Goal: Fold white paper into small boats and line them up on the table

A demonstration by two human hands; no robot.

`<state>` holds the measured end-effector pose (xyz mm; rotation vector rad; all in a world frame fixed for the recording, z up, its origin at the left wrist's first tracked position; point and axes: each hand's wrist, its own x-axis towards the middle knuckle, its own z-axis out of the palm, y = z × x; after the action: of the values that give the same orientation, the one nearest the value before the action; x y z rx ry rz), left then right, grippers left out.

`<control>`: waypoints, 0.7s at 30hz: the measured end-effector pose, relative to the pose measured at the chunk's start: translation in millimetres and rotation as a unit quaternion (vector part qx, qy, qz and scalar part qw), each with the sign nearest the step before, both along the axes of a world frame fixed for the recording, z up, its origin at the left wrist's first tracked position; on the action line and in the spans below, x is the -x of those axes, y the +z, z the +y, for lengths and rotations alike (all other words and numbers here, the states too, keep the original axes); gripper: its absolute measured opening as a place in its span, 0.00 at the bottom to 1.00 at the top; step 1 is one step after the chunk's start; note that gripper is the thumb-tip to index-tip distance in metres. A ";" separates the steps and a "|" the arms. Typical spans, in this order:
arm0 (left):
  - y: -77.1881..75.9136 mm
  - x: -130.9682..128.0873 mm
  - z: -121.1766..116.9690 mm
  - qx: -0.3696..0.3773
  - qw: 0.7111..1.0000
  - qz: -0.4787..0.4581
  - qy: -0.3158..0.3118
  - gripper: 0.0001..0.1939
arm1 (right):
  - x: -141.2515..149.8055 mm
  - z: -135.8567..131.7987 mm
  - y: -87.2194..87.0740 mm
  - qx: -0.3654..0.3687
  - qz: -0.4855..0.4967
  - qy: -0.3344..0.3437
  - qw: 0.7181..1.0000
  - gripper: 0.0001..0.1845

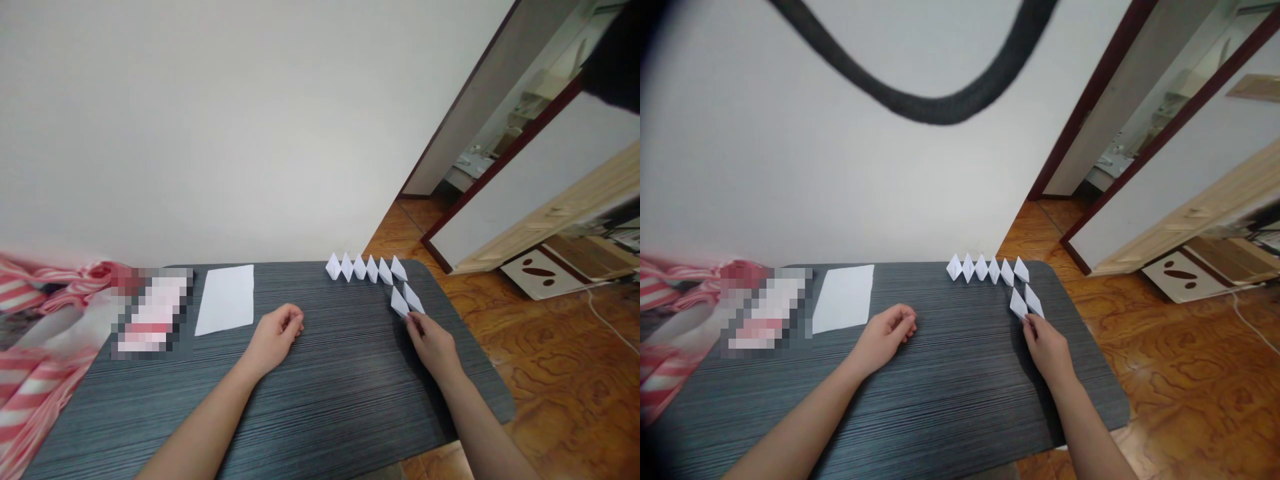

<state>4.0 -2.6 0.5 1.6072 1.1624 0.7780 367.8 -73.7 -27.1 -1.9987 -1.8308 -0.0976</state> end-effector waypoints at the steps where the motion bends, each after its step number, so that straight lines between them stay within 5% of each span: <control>1: -0.3 0.3 0.2 0.000 1.000 0.000 0.000 0.12 | 0.3 0.7 -0.3 0.000 -0.001 -0.001 1.000 0.16; 9: -1.0 1.1 0.3 -0.006 1.000 0.002 -0.002 0.12 | 4.3 -1.0 6.0 -0.005 0.007 -0.012 1.000 0.16; 14: -1.4 0.5 -0.2 -0.007 1.000 -0.015 0.006 0.11 | 14.1 -16.7 24.3 -0.010 0.011 -0.016 1.000 0.16; 21: -1.8 -0.6 -4.0 -0.021 0.997 -0.059 0.052 0.11 | 88.4 7.7 58.5 0.096 -0.015 0.244 0.965 0.13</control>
<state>4.6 -6.6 -1.3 1.5226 1.1581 0.9586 279.5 -66.0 31.5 -1.6048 -2.3725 0.2048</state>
